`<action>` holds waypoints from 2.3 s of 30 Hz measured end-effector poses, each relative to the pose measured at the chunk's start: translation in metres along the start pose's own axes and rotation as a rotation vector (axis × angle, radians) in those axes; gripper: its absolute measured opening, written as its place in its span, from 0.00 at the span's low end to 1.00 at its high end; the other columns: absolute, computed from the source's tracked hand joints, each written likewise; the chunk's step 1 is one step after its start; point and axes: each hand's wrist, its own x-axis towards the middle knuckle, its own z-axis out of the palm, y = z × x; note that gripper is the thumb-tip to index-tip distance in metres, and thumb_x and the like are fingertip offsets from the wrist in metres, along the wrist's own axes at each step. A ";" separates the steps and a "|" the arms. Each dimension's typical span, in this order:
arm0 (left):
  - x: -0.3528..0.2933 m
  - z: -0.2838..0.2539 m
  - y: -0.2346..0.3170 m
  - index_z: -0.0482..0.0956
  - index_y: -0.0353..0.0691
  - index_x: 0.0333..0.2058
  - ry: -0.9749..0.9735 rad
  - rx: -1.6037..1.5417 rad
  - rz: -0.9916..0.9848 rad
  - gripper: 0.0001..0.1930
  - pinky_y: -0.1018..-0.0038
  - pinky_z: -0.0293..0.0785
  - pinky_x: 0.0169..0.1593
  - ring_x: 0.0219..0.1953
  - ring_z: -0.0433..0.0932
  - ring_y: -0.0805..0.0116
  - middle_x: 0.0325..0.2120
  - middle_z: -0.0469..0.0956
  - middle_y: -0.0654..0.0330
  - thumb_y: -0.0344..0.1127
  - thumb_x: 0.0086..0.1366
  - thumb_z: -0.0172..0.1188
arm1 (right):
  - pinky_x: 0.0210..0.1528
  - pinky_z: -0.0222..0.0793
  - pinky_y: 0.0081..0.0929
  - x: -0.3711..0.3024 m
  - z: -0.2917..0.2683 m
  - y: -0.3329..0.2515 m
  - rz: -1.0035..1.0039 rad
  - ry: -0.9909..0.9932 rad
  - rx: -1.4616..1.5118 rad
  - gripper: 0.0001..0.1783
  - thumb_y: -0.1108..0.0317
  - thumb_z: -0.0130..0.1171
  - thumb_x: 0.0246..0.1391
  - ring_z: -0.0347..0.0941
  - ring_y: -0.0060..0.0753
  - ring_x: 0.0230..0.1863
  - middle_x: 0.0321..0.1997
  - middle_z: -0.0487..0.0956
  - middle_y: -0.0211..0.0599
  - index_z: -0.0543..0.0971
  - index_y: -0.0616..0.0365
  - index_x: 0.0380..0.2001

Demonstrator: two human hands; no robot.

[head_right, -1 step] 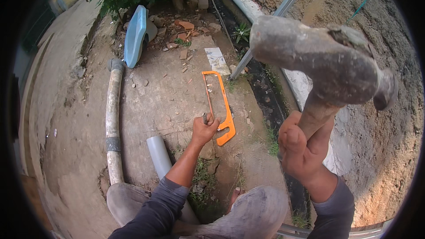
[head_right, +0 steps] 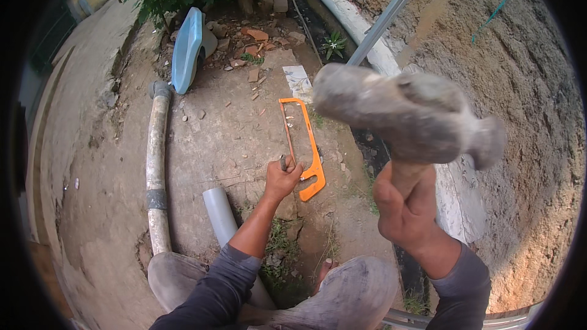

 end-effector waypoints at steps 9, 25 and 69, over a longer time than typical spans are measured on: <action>-0.001 -0.001 0.023 0.64 0.36 0.20 -0.008 -0.032 0.010 0.19 0.66 0.64 0.22 0.14 0.65 0.72 0.11 0.65 0.58 0.35 0.60 0.67 | 0.35 0.75 0.40 -0.003 -0.013 -0.003 0.112 0.105 -0.055 0.33 0.66 0.53 0.68 0.81 0.60 0.37 0.53 0.81 0.54 0.57 0.52 0.73; 0.001 0.005 0.005 0.65 0.39 0.23 -0.164 -0.229 -0.006 0.22 0.71 0.58 0.28 0.24 0.61 0.75 0.18 0.62 0.67 0.45 0.71 0.59 | 0.30 0.69 0.39 -0.016 0.004 0.037 0.354 0.015 -0.171 0.18 0.63 0.55 0.67 0.79 0.57 0.28 0.26 0.77 0.53 0.70 0.64 0.53; -0.006 0.032 -0.004 0.56 0.42 0.18 0.041 0.174 0.132 0.26 0.73 0.53 0.22 0.21 0.53 0.78 0.14 0.56 0.67 0.29 0.65 0.67 | 0.27 0.66 0.52 0.009 -0.009 0.041 0.291 -0.124 -0.228 0.21 0.55 0.51 0.70 0.75 0.68 0.27 0.22 0.75 0.59 0.67 0.67 0.47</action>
